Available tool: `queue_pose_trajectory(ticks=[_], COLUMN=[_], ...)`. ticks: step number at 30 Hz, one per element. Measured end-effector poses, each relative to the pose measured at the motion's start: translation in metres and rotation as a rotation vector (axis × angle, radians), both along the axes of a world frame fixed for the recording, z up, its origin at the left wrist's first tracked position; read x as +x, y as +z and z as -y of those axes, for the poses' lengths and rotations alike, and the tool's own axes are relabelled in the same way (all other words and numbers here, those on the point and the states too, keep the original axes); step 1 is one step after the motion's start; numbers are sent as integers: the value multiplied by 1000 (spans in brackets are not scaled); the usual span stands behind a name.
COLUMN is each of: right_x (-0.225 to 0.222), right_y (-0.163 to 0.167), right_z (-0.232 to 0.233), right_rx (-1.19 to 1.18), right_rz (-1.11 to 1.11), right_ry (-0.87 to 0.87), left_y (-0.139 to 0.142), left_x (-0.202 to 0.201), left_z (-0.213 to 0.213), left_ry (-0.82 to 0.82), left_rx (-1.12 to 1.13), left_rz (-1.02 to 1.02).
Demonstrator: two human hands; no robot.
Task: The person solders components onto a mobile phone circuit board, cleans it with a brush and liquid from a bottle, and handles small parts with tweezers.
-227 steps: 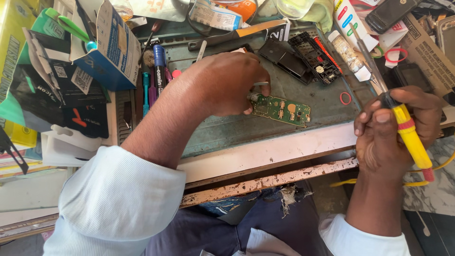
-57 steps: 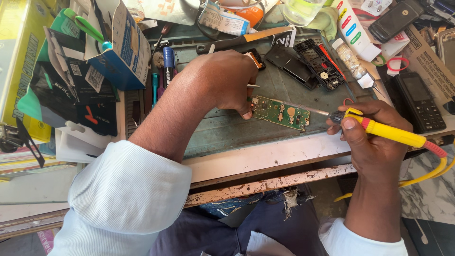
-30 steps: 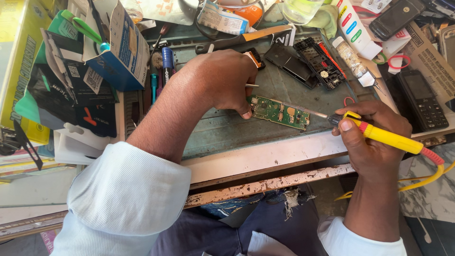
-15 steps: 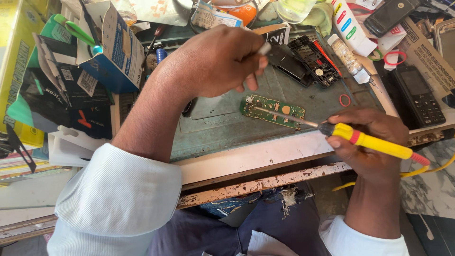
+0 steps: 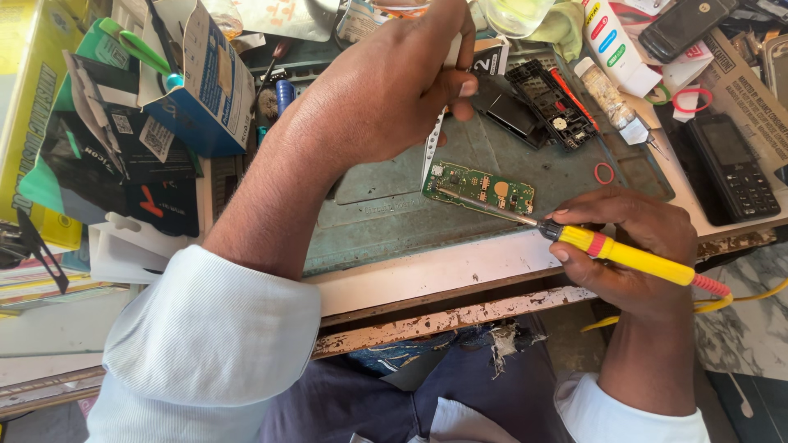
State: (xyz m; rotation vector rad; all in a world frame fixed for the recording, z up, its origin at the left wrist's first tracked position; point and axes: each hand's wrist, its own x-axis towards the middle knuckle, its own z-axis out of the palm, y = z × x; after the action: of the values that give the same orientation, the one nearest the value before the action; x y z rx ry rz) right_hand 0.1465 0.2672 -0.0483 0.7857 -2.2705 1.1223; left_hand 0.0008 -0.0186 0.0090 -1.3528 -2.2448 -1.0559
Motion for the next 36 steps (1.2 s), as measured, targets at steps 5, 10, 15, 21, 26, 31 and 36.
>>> queue_pose_trajectory(ticks=[5, 10, 15, 21, 26, 31, 36], right_x=[-1, -1, -2, -2, -2, -2, -2], right_y=[2, 1, 2, 1, 0, -1, 0], right_z=[0, -1, -2, -3, -5, -6, -6], right_rx=[3, 16, 36, 35, 26, -7, -2], right_rz=[17, 14, 18, 18, 38, 50, 51], right_ry=[17, 15, 2, -6, -10, 11, 11], left_y=[3, 5, 11, 13, 12, 14, 17], left_x=[2, 5, 6, 6, 6, 8, 10], left_z=[1, 0, -1, 2, 1, 2, 3], left_ry=[-48, -98, -117, -118, -115, -133, -139], left_rx=[98, 97, 102, 63, 71, 71, 61], left_rz=[40, 31, 113, 113, 114, 116, 121])
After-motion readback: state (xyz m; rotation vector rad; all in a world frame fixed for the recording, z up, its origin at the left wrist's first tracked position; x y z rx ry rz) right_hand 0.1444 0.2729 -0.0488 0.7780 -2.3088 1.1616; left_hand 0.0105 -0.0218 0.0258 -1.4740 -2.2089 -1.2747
